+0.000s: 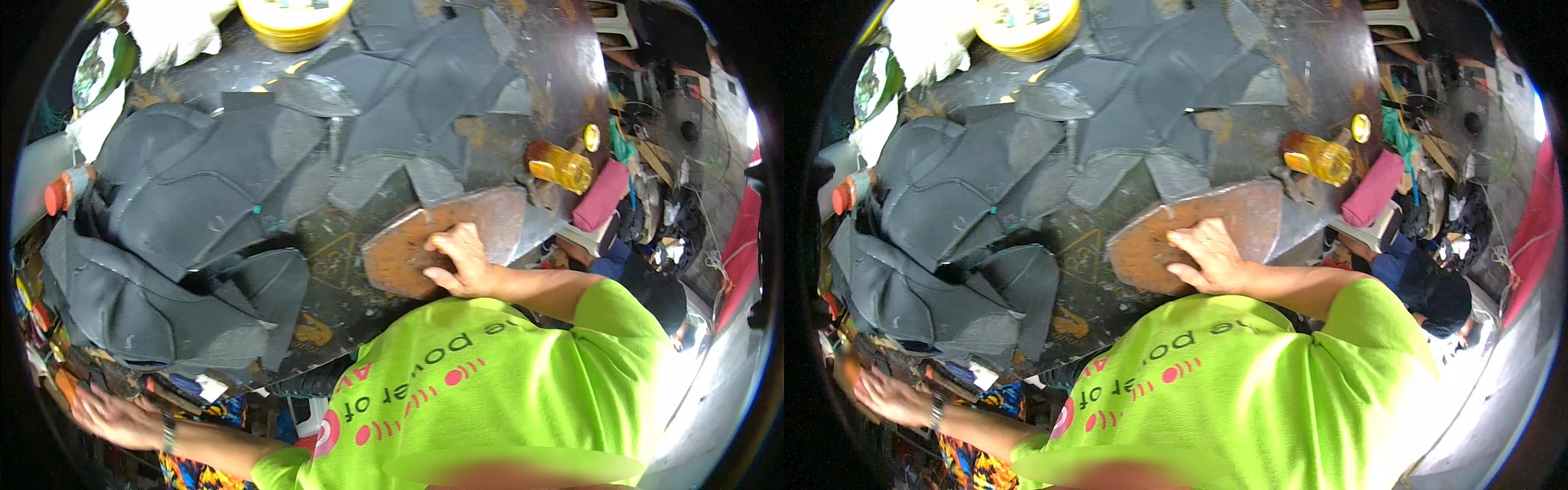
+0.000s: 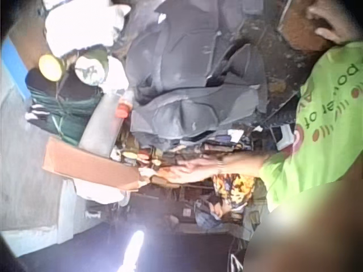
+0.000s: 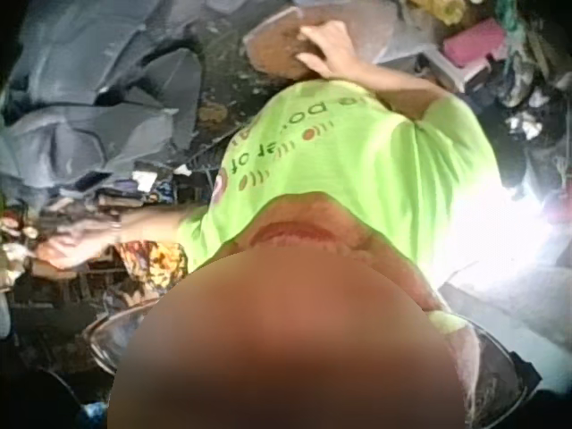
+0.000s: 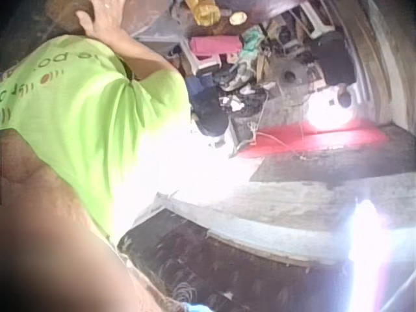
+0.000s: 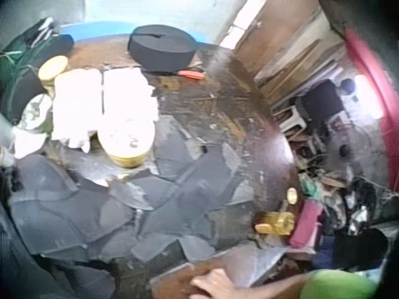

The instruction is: The person applies a viscous adhesive from a jar to the edges of a black shoe-like object and then to several teal helmet fragments. They repeatedly dip fingers into the jar, spread the substance along seams, and reposition the pieces on a cluttered workbench.

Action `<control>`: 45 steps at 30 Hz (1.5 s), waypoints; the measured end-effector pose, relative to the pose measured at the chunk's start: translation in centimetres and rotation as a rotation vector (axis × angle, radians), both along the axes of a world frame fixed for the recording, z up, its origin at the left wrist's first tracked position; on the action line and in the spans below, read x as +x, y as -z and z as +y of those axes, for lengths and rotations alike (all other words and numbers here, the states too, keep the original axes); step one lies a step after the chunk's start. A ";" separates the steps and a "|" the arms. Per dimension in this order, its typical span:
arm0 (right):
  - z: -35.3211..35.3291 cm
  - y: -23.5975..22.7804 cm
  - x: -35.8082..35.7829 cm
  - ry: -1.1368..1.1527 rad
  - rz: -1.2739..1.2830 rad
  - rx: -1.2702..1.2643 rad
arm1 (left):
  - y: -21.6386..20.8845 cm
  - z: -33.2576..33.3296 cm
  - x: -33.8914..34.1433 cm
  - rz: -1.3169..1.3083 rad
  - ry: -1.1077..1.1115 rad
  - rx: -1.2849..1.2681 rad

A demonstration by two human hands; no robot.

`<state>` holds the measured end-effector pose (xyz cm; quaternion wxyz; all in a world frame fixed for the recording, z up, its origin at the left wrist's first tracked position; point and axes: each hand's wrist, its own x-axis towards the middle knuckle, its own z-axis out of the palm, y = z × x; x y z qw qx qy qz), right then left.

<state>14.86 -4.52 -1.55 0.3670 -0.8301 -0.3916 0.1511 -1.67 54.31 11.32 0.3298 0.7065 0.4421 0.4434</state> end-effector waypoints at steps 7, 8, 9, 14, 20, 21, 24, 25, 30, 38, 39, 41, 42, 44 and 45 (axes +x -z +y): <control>0.8 -0.7 0.9 -0.002 0.044 0.132 | 2.5 -25.3 2.2 -0.302 0.632 0.201; 0.7 -0.6 1.0 -0.003 0.047 0.141 | 3.6 -27.7 2.9 -0.301 0.681 0.136; 0.6 -0.5 1.0 -0.008 0.053 0.156 | 4.9 -30.0 3.8 -0.290 0.814 0.120; 0.5 -0.1 0.8 0.006 0.069 0.228 | 7.4 -36.0 7.4 -0.123 0.869 -0.144; -0.1 0.3 1.0 -0.037 0.119 0.324 | 8.5 -37.7 8.8 0.114 0.840 0.127; 0.0 0.5 1.0 -0.032 0.126 0.351 | 8.7 -37.9 8.8 0.129 0.849 0.177; 0.3 0.9 0.4 -0.023 0.184 0.457 | 9.2 -38.9 8.7 0.134 0.794 0.174; 0.3 1.1 0.2 -0.043 0.183 0.493 | 9.4 -39.2 9.0 0.124 0.767 0.142; 0.1 1.2 -0.3 -0.034 0.191 0.614 | 10.3 -38.3 12.2 -0.113 0.724 -0.139; 0.8 1.5 -0.1 -0.039 0.091 0.605 | 11.0 -36.2 14.2 -0.376 0.655 -0.433; 0.9 1.6 -0.2 -0.031 0.094 0.599 | 10.8 -36.4 13.8 -0.370 0.645 -0.343; 1.1 1.6 -0.2 -0.004 0.095 0.576 | 9.8 -35.9 13.0 -0.374 0.625 -0.165; 1.2 1.6 -0.4 0.000 0.089 0.564 | 9.2 -35.1 12.4 -0.360 0.572 -0.054; 1.2 1.5 -0.7 -0.016 0.035 0.536 | 8.1 -33.0 11.1 -0.386 0.480 0.192; 1.3 1.4 -0.8 -0.036 0.013 0.525 | 7.6 -31.5 10.1 -0.294 0.371 0.299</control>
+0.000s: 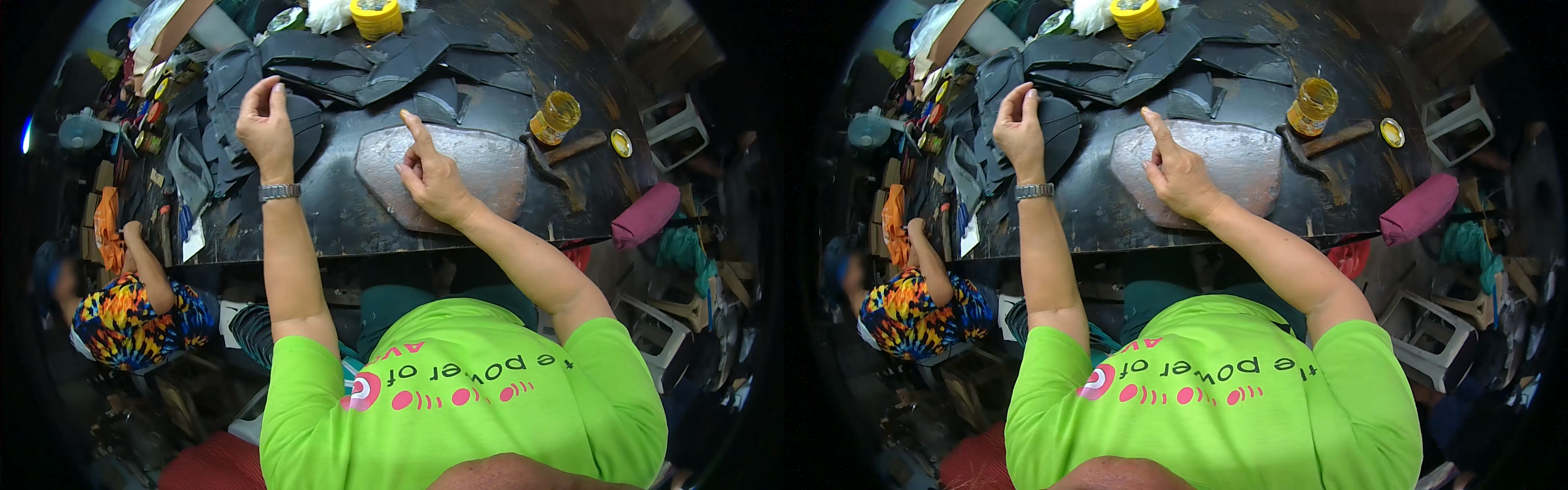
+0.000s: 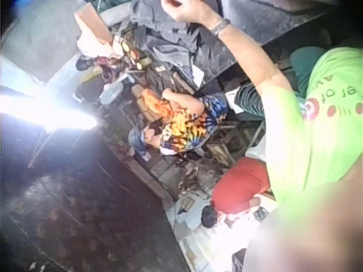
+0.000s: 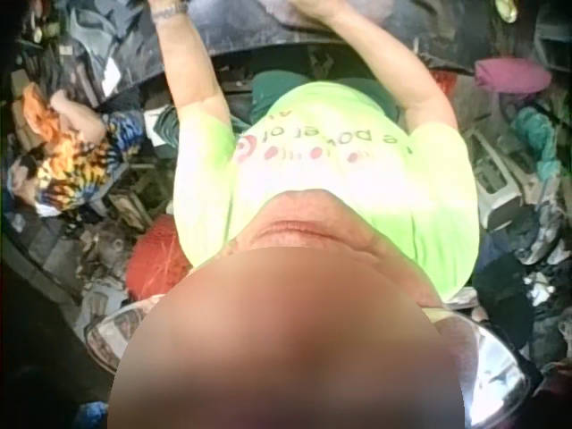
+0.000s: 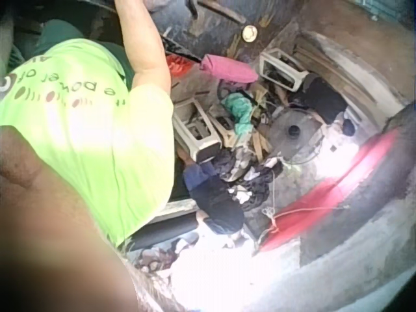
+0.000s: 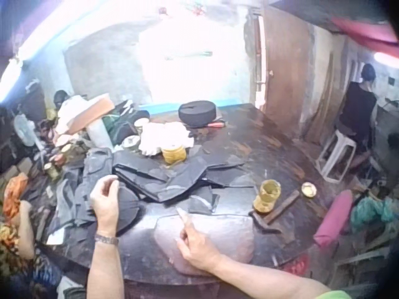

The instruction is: The person applies a viscous adhesive from a jar to the edges of a black shoe-like object and then to several teal helmet fragments. They repeatedly dip fingers into the jar, spread the substance along seams, and reposition the pieces on a cluttered workbench.

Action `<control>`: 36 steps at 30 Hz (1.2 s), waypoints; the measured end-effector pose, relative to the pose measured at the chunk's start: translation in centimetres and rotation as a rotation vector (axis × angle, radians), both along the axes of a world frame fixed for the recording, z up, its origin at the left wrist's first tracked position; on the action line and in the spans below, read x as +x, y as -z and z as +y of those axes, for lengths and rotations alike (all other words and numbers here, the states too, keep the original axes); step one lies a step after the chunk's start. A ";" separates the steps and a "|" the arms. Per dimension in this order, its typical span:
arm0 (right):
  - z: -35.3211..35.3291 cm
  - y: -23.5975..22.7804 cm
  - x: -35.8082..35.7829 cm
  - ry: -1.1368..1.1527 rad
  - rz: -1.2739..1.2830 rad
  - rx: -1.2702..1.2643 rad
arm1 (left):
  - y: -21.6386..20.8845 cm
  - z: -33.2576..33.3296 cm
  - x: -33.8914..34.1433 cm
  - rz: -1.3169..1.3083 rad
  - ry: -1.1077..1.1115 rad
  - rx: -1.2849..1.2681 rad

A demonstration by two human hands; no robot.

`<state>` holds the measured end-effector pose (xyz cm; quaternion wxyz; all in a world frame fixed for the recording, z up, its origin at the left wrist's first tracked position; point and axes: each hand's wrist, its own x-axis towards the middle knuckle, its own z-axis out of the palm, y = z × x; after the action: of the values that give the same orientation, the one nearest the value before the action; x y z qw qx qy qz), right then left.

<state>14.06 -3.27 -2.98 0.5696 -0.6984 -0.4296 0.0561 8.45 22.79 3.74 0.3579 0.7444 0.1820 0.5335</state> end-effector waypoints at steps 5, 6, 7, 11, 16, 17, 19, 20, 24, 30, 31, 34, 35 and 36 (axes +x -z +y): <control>0.0 -0.2 -0.4 0.017 0.020 -0.053 | -1.3 6.7 -3.3 0.408 -0.575 0.399; 0.0 -0.1 -0.5 0.008 -0.010 -0.068 | -1.4 7.7 -3.5 0.510 -0.635 0.345; 0.0 -0.1 -0.5 0.008 -0.035 -0.087 | -1.8 8.6 -3.8 0.590 -0.536 0.256; 0.0 0.2 -0.6 0.009 -0.075 -0.112 | -2.5 10.0 -4.1 0.745 -0.434 0.203; 0.0 -0.2 -0.6 -0.007 -0.058 -0.121 | -2.1 9.5 -4.8 0.493 -0.549 0.239; 0.2 -0.5 -0.5 -0.013 -0.033 -0.103 | -1.7 9.5 -5.4 0.406 -0.547 0.242; 1.0 -1.1 -0.3 -0.026 0.009 -0.063 | -0.6 9.8 -7.4 0.359 -0.550 0.238; 1.9 -1.4 -0.1 -0.034 0.025 -0.039 | 0.1 10.2 -8.7 0.319 -0.555 0.264; 7.3 -3.0 -0.1 -0.086 -0.100 0.030 | 3.7 11.4 -12.5 0.136 -0.537 -0.201; 16.0 -3.2 -2.7 -0.138 0.054 -0.066 | 5.9 12.3 -13.8 0.458 -0.364 -0.303; 16.9 -2.9 -3.1 -0.039 -0.084 -0.052 | 5.6 12.5 -13.9 0.535 -0.418 -0.227; 18.4 -1.3 -3.0 0.109 -0.227 -0.015 | 4.6 13.6 -13.8 0.659 -0.368 -0.230; 18.6 -0.8 -2.8 0.107 -0.193 -0.003 | 4.3 14.2 -13.7 0.666 -0.285 -0.346; 18.7 -0.2 -2.5 0.109 -0.146 -0.004 | 4.1 14.7 -13.7 0.675 -0.193 -0.460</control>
<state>11.57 15.48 -2.78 0.5377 -0.7241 -0.4312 -0.0255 -5.26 37.50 -0.35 0.3836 0.7576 0.4724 0.2363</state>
